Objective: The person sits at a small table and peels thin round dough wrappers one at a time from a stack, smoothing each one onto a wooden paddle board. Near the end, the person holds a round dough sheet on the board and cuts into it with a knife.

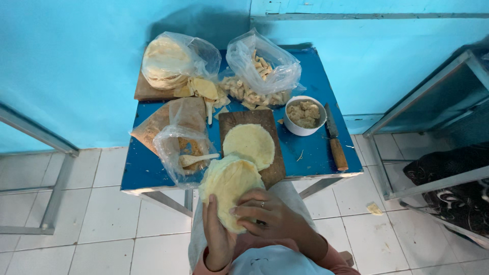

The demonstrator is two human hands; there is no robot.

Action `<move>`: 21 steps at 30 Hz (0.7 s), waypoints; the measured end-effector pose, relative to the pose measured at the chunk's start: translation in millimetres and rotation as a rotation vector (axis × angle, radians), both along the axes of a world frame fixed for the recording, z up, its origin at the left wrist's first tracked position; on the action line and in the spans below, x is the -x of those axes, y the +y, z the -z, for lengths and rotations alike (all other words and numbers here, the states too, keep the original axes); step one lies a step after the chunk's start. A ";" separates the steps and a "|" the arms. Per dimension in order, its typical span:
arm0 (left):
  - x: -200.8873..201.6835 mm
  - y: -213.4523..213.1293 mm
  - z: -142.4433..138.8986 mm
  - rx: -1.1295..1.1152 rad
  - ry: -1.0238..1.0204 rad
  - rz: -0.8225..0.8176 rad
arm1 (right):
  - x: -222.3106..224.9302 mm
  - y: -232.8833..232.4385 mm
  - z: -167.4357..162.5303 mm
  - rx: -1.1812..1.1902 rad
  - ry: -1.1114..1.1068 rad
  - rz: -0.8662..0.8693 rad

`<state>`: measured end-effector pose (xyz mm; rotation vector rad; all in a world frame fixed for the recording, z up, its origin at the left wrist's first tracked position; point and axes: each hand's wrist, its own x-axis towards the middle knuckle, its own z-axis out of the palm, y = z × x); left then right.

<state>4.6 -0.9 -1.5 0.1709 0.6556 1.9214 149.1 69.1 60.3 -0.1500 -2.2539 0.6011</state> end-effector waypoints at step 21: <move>-2.4 -0.1 6.1 -0.131 0.297 0.142 | 13.2 16.2 50.5 0.800 0.162 0.054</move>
